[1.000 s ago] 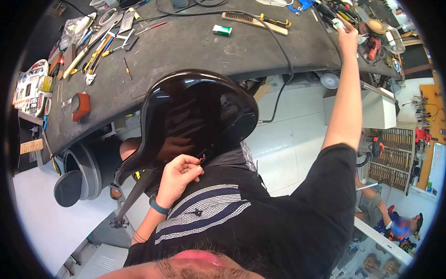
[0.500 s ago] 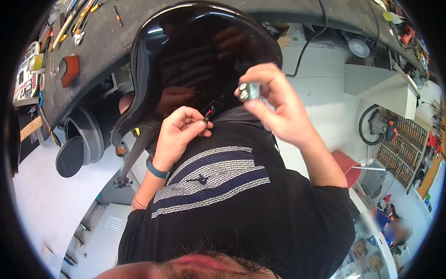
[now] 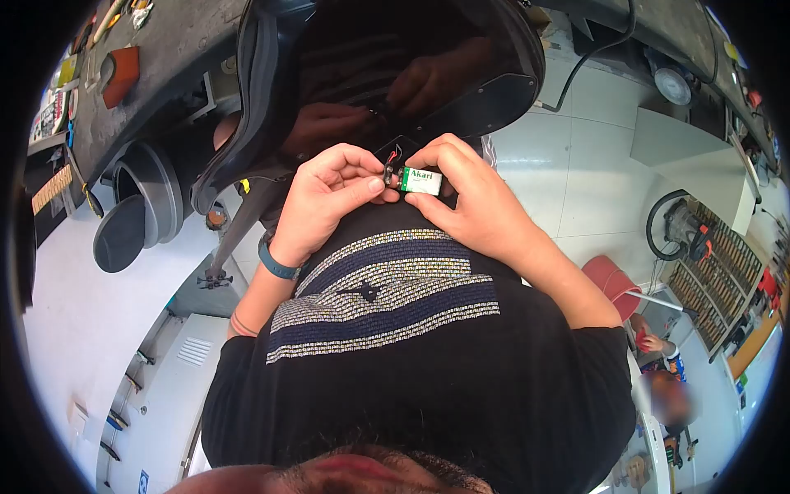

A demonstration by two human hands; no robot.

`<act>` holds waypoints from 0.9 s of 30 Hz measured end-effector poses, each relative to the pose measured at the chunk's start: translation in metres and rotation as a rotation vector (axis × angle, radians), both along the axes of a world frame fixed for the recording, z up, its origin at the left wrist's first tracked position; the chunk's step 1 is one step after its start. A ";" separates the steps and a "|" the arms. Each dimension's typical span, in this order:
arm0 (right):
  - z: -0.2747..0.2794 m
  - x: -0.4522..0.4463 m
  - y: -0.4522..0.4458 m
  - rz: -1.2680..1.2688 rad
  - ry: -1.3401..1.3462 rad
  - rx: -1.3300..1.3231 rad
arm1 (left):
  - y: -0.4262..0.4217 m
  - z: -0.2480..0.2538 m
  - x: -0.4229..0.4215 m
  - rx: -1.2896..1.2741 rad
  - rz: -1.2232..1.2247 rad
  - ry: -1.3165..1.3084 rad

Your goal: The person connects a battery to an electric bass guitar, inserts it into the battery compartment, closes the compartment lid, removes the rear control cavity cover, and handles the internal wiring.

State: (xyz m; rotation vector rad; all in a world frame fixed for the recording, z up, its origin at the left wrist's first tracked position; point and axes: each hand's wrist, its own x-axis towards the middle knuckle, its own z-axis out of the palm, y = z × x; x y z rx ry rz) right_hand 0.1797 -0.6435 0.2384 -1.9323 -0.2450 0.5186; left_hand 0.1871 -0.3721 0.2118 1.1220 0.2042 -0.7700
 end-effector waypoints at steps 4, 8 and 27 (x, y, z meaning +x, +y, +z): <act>-0.003 -0.001 0.002 0.016 0.011 -0.017 | -0.003 0.000 -0.001 0.010 0.003 -0.012; -0.003 0.001 0.004 0.047 -0.024 -0.042 | -0.002 0.000 -0.001 0.042 -0.025 -0.046; -0.003 -0.002 0.002 0.130 -0.008 -0.097 | -0.006 -0.003 0.001 0.088 -0.028 0.021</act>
